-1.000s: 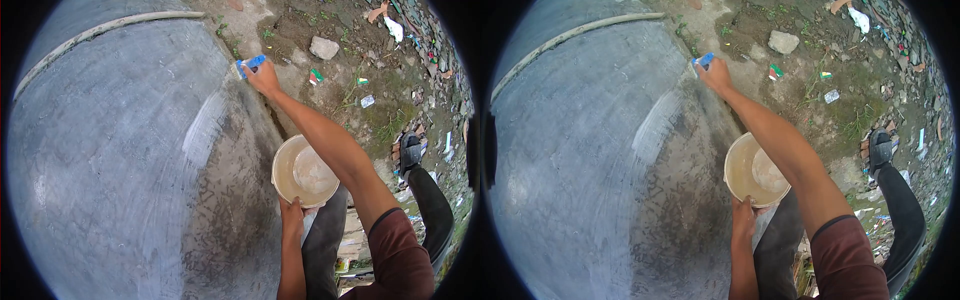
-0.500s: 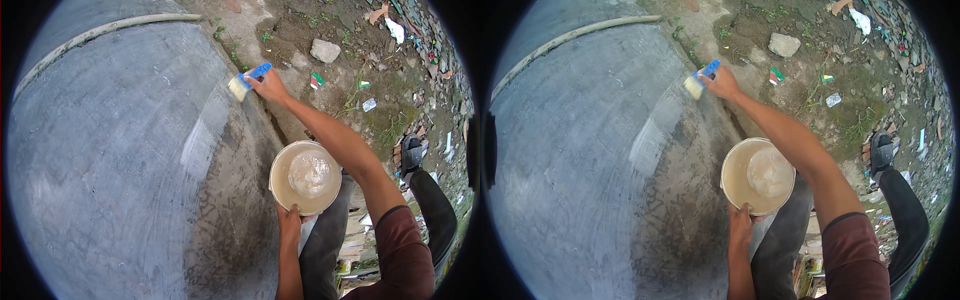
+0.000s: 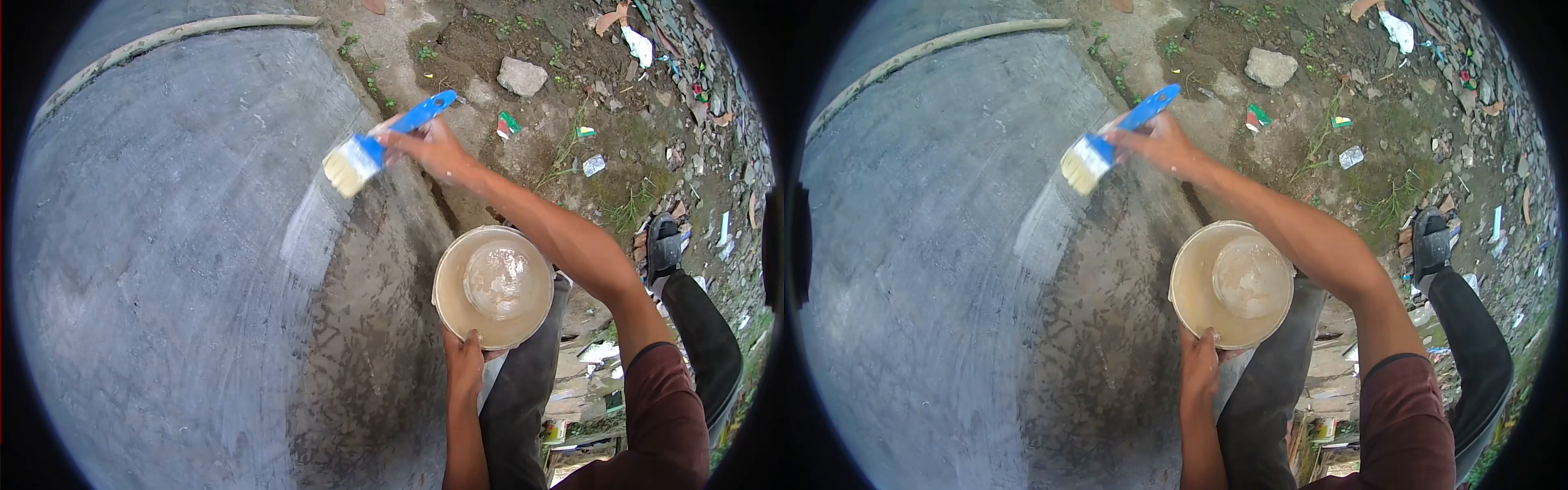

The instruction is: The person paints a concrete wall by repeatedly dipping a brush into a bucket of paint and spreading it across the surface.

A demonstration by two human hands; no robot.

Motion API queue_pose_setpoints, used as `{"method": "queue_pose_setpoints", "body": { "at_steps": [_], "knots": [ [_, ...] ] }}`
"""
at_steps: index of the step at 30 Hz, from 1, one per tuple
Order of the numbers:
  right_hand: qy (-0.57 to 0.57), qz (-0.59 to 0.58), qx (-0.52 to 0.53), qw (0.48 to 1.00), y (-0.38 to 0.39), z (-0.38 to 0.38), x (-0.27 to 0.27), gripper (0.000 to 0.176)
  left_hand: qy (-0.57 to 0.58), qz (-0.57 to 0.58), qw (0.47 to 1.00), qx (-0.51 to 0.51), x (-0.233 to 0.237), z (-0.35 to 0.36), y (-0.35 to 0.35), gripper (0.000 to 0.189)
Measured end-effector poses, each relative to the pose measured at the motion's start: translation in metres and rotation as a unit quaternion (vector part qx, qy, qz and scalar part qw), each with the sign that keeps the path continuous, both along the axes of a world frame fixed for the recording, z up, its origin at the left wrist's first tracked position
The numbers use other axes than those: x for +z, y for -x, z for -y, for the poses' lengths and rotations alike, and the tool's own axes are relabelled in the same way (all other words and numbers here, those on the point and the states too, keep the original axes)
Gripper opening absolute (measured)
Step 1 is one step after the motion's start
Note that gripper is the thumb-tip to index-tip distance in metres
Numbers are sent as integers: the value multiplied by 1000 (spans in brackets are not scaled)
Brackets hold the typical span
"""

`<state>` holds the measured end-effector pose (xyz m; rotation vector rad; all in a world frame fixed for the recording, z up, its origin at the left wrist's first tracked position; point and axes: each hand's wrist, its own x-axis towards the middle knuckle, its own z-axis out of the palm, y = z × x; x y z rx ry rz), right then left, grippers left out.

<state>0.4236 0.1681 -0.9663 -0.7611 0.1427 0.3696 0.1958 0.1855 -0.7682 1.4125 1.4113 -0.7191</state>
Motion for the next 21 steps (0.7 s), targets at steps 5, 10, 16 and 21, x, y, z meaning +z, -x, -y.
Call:
{"method": "queue_pose_setpoints", "body": {
  "at_steps": [5, 10, 16, 21],
  "knots": [
    [361, 2, -50, 931, -21, -30, -95, 33, -5, 0, 1000, -14, 0, 1, -4, 48],
    [434, -32, 30, 900, -38, -32, -86, 33, -16, 1, 1000, -7, -2, 0, 2, 47],
    [23, -20, -34, 999, -5, -17, -17, 27, -7, 13, 1000, 3, 4, 3, -3, 49],
    [57, -91, -84, 991, -28, -26, -61, 26, -38, 55, 997, -41, -6, 1, 8, 47]
  ]
}}
